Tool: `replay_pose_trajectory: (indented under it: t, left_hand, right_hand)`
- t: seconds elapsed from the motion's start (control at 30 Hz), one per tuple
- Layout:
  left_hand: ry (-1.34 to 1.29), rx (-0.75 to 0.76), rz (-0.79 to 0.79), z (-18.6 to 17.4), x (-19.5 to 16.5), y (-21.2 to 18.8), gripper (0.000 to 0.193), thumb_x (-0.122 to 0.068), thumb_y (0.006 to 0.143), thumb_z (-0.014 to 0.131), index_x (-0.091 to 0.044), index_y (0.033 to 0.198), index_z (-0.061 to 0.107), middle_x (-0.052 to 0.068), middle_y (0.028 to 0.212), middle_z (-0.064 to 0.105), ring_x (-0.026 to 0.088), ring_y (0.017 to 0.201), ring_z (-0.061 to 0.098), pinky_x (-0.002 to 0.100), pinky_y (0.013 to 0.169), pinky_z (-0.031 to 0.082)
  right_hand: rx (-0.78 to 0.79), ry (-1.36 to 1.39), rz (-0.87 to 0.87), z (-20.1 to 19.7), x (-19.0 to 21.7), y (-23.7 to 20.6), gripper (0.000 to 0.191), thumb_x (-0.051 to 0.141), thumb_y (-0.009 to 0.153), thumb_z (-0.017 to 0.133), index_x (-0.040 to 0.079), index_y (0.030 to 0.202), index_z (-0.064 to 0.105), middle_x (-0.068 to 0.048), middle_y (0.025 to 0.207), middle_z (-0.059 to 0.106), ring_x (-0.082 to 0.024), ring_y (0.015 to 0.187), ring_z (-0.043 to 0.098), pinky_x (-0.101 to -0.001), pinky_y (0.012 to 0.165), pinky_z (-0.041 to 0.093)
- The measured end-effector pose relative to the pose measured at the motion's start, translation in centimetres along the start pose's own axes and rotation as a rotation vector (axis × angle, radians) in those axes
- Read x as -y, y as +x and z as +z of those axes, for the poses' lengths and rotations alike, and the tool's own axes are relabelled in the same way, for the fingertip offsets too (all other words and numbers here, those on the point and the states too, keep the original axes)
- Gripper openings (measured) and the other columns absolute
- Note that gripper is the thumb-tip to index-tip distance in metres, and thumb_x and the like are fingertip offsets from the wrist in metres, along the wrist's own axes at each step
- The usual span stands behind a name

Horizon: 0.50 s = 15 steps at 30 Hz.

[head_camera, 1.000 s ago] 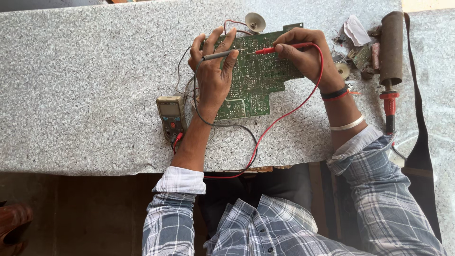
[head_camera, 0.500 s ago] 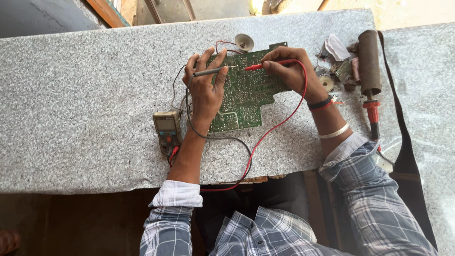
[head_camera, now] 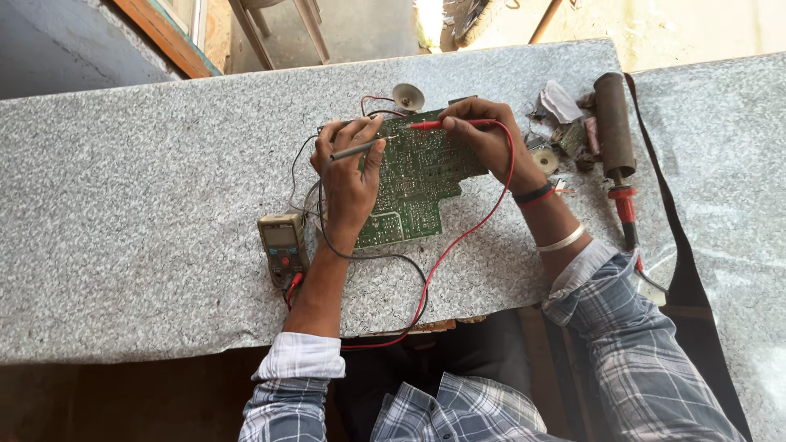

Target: The person uses a multimeter to test a green circuit board. They hold the red and black probes and touch various points on the board while observing the multimeter display. A soldering iron and other tools are visible on the table.

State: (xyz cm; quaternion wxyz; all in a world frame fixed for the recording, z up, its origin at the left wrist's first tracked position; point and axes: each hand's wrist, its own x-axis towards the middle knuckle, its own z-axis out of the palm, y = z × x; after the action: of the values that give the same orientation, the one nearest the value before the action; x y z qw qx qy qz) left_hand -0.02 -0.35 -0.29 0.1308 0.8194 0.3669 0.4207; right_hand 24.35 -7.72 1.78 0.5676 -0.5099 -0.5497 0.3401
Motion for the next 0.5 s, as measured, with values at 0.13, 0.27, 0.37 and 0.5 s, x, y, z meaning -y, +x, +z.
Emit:
replay_pose_trajectory:
  t: [0.13,0.27,0.37,0.5]
  left_hand:
    - [0.0,-0.004,0.0,-0.29,-0.29,0.07,0.037,-0.044,0.107,0.057,-0.023,0.132,0.072,-0.002,0.128,0.071,0.027,0.136,0.047,0.048,0.116,0.028]
    - [-0.006,-0.004,-0.002,-0.41,-0.32,0.19,0.036,-0.045,0.107,0.056,-0.023,0.13,0.073,-0.001,0.126,0.072,0.028,0.136,0.048,0.047,0.114,0.028]
    - [0.007,0.0,0.004,-0.38,-0.28,0.17,0.036,-0.044,0.108,0.056,-0.022,0.13,0.074,-0.001,0.124,0.072,0.029,0.136,0.048,0.049,0.114,0.028]
    - [0.013,-0.01,0.012,-0.28,0.09,0.17,0.032,-0.04,0.108,0.058,-0.021,0.128,0.074,0.0,0.122,0.073,0.028,0.133,0.049,0.048,0.113,0.03]
  right_hand:
    - [-0.021,0.07,0.061,0.23,-0.56,0.18,0.027,0.025,0.099,0.073,0.0,0.11,0.074,-0.003,0.099,0.074,-0.009,0.093,0.066,-0.025,0.084,0.053]
    - [0.0,0.02,0.032,0.2,-0.6,0.21,0.027,0.025,0.098,0.074,0.0,0.109,0.075,-0.003,0.1,0.075,-0.009,0.094,0.067,-0.0251,0.085,0.053]
    - [-0.004,-0.015,0.062,0.33,-0.43,0.04,0.028,0.026,0.097,0.075,0.001,0.11,0.076,-0.003,0.098,0.074,-0.009,0.093,0.065,-0.0249,0.083,0.052]
    - [-0.006,-0.044,0.046,0.54,-0.32,-0.05,0.027,0.026,0.099,0.076,0.002,0.111,0.077,-0.004,0.096,0.073,-0.01,0.092,0.063,-0.0252,0.082,0.051]
